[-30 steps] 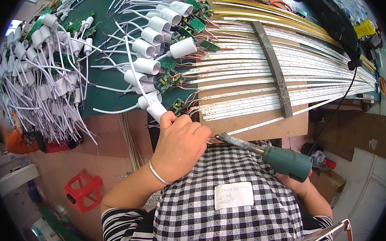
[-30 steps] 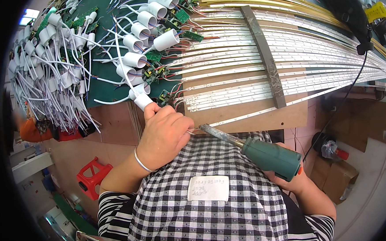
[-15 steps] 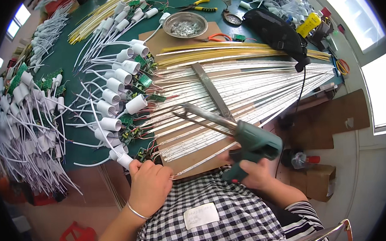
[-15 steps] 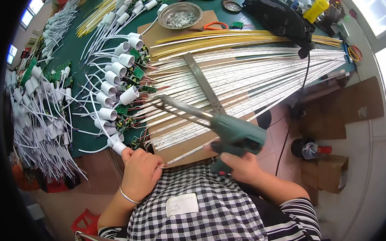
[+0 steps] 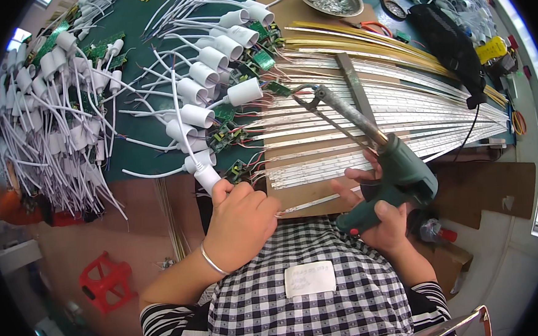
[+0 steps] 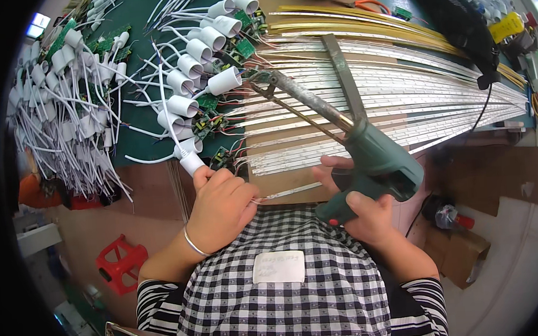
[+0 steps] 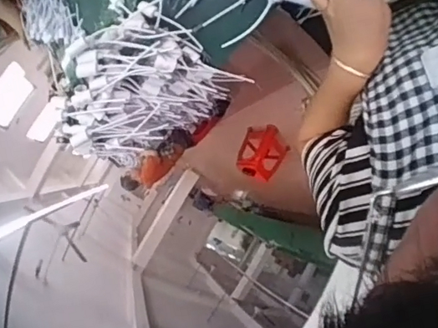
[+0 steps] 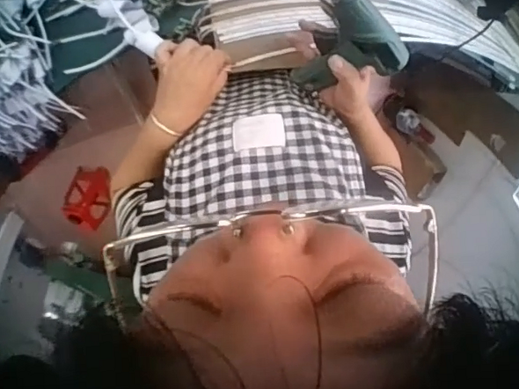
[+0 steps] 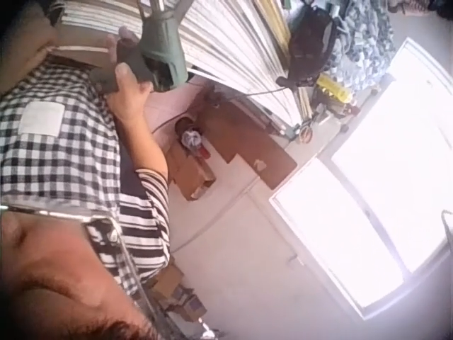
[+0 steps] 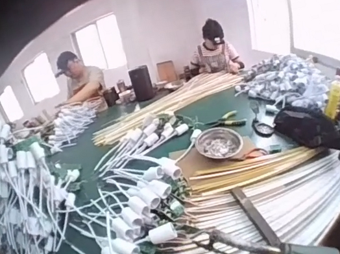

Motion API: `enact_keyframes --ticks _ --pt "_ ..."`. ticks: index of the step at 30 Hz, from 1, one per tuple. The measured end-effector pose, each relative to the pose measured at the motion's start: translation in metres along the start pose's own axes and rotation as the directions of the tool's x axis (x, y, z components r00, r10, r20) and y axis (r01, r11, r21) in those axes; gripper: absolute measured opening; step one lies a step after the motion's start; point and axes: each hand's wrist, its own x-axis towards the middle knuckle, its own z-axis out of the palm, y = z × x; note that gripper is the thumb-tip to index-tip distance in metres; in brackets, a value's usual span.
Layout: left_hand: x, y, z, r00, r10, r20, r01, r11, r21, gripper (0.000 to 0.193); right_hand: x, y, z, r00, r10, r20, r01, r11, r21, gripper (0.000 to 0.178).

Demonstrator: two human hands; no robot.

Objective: The person solders wires onto LED strips at a factory workbench using a soldering iron and solder wire.

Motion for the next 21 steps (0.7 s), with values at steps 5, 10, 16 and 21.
enact_keyframes --ticks 5,10,16,21 --pt "-0.004 0.001 0.001 1.000 -0.028 0.005 0.028 1.000 0.006 0.012 0.008 0.002 0.011 0.998 0.066 0.018 -0.064 0.995 -0.074 0.083" --pt "-0.006 0.001 0.004 1.000 -0.031 -0.001 0.031 0.999 0.009 0.013 0.010 0.007 0.015 0.988 0.149 0.034 -0.148 0.988 -0.032 0.085" --pt "-0.003 0.002 -0.003 0.998 -0.056 -0.006 0.056 0.998 0.008 0.014 0.018 0.020 -0.001 0.976 -0.019 0.218 0.044 0.993 -0.112 0.085" --pt "0.004 0.004 -0.022 0.984 -0.147 -0.099 0.153 0.987 0.056 0.020 0.011 0.015 -0.002 0.976 0.006 0.218 0.018 0.994 -0.106 0.087"
